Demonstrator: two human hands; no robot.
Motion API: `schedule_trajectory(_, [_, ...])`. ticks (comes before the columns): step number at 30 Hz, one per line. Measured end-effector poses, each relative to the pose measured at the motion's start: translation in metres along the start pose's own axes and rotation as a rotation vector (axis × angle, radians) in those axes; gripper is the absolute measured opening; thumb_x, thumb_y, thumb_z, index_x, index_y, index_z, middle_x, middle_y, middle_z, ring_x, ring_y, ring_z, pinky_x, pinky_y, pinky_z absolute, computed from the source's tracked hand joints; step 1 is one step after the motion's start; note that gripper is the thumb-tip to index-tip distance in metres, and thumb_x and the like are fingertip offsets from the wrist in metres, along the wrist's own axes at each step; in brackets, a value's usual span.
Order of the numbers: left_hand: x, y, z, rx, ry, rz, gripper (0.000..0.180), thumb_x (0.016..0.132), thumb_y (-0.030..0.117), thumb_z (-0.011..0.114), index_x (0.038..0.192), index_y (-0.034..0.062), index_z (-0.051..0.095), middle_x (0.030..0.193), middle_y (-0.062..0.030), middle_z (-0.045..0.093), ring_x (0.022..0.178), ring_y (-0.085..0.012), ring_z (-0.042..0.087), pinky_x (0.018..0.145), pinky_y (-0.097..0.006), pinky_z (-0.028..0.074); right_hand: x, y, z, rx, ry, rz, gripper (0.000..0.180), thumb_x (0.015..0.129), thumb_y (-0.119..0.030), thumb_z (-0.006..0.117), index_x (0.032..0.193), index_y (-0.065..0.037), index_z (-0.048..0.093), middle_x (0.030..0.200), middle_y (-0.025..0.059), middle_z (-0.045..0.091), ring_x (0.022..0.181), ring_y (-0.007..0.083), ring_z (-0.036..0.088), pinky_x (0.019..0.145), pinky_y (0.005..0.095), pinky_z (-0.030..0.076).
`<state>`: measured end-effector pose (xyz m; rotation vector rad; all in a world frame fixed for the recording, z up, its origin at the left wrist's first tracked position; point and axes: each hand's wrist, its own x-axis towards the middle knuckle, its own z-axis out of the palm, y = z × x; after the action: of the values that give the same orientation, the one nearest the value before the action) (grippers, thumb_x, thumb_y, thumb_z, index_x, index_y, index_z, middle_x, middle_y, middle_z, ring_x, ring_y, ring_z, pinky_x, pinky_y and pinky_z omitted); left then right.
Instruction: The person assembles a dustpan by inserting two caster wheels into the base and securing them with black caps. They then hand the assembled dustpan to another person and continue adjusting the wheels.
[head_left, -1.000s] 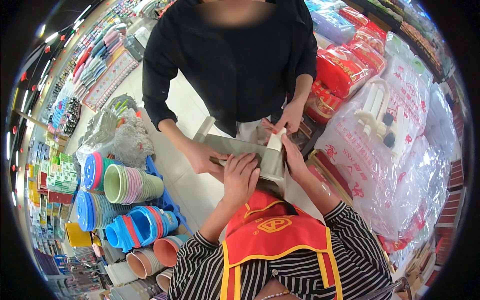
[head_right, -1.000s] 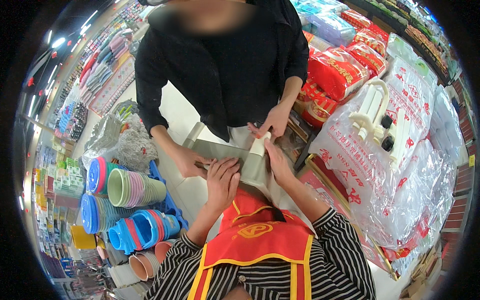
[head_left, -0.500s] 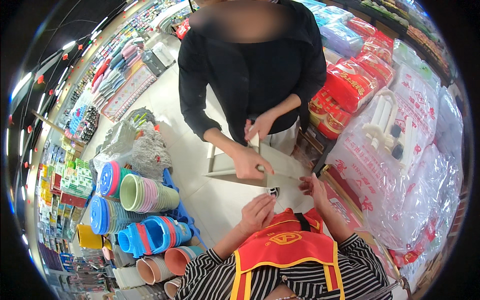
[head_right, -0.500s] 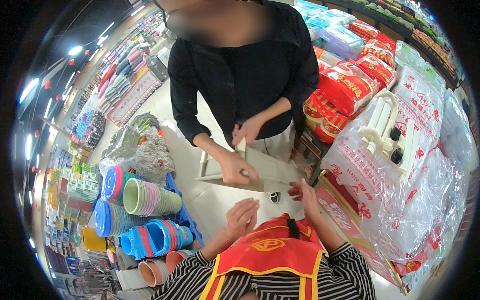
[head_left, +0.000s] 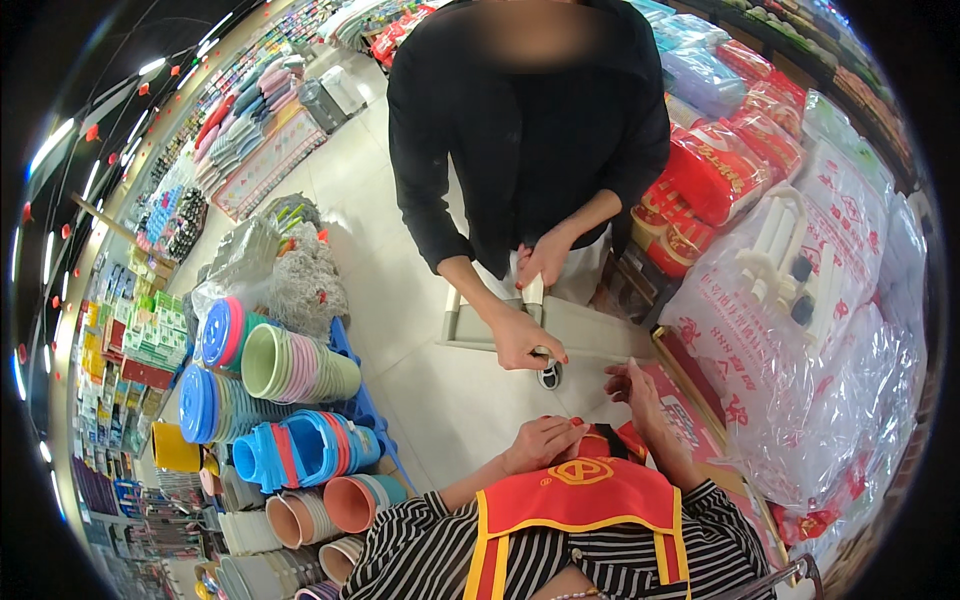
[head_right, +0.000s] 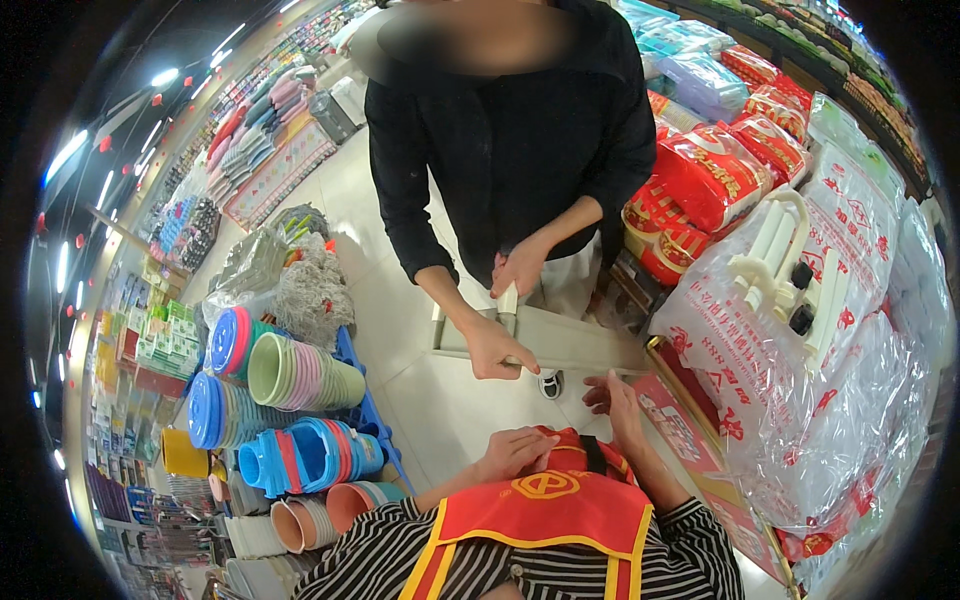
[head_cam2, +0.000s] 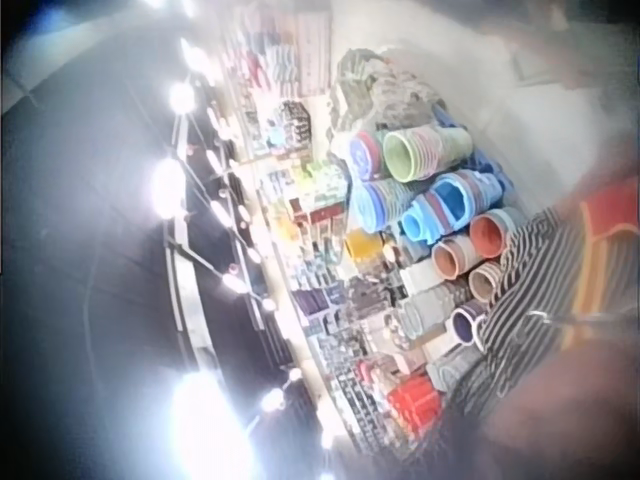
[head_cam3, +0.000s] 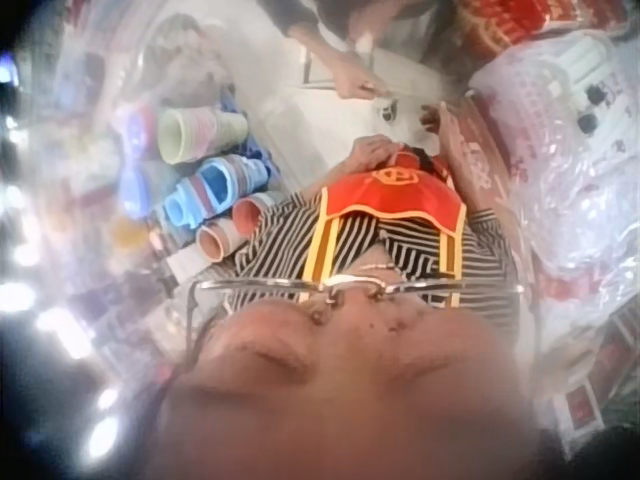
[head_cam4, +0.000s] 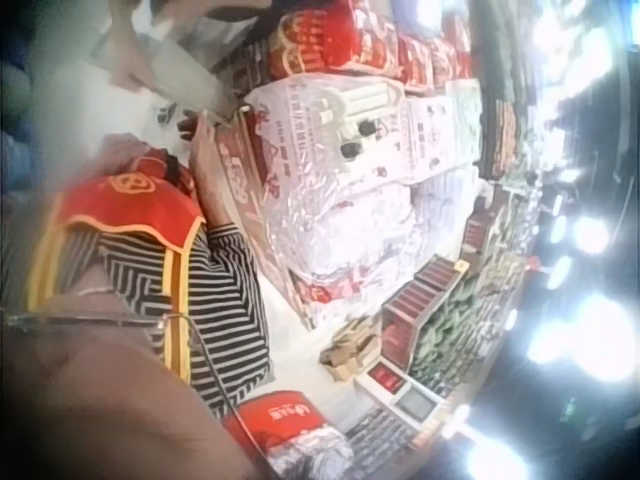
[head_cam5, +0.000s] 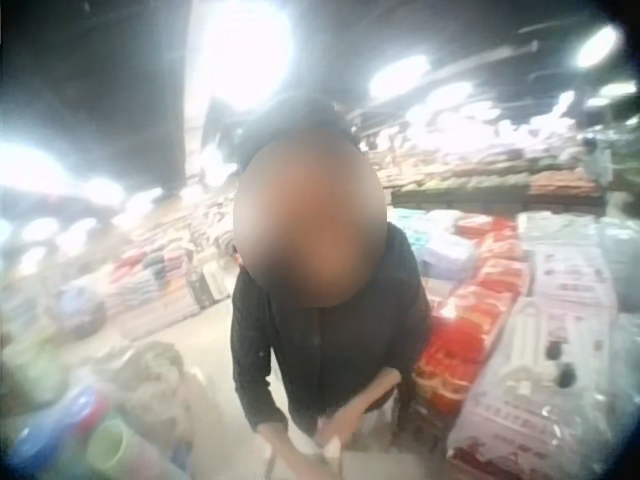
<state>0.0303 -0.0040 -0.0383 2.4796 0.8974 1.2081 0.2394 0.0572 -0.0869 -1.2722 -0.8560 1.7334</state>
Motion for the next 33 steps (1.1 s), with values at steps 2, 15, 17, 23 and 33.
schedule_trajectory(2, [-0.002,0.000,0.001,-0.019,-0.007,-0.012,0.047,0.067,-0.004,0.067,0.112,0.0013,0.057,0.069,-0.0047,0.058,0.063,-0.0216,0.060,0.053,-0.029,0.051,0.000,0.001,0.001,0.009,-0.023,-0.007,0.055,0.100,-0.044,0.034,0.102,0.002,0.063,0.076,0.0055,0.061,0.070,0.0127,0.058,0.065,0.0260,0.045])
schedule_trajectory(15, [0.003,-0.004,-0.006,-0.068,0.015,-0.026,0.035,0.070,-0.004,0.065,0.104,-0.0002,0.060,0.069,-0.0059,0.057,0.062,-0.0192,0.059,0.053,-0.028,0.050,0.005,0.006,0.010,-0.049,-0.023,0.017,0.055,0.099,-0.045,0.036,0.100,0.001,0.065,0.075,0.0058,0.063,0.068,0.0122,0.058,0.064,0.0257,0.045])
schedule_trajectory(17, [-0.001,-0.003,-0.005,-0.060,0.024,-0.016,0.034,0.070,-0.004,0.065,0.104,-0.0001,0.060,0.069,-0.0055,0.057,0.061,-0.0187,0.059,0.052,-0.028,0.049,0.004,0.006,0.011,-0.057,-0.045,0.004,0.054,0.099,-0.045,0.036,0.100,0.001,0.065,0.075,0.0059,0.063,0.068,0.0123,0.058,0.064,0.0256,0.045])
schedule_trajectory(23, [-0.002,-0.001,-0.008,-0.071,-0.023,-0.055,0.036,0.070,-0.004,0.064,0.105,0.0002,0.058,0.069,-0.0043,0.058,0.060,-0.0178,0.058,0.051,-0.028,0.047,-0.001,0.012,0.014,-0.060,-0.025,0.081,0.054,0.098,-0.045,0.037,0.099,0.001,0.065,0.074,0.0057,0.062,0.068,0.0123,0.058,0.063,0.0252,0.044])
schedule_trajectory(33, [-0.002,0.001,-0.009,-0.054,0.013,-0.030,0.031,0.072,-0.003,0.063,0.102,0.0002,0.059,0.068,-0.0044,0.059,0.060,-0.0183,0.059,0.052,-0.028,0.049,-0.008,0.009,0.018,-0.100,-0.053,0.075,0.053,0.100,-0.042,0.036,0.101,0.003,0.063,0.074,0.0063,0.060,0.069,0.0142,0.056,0.066,0.0268,0.045])
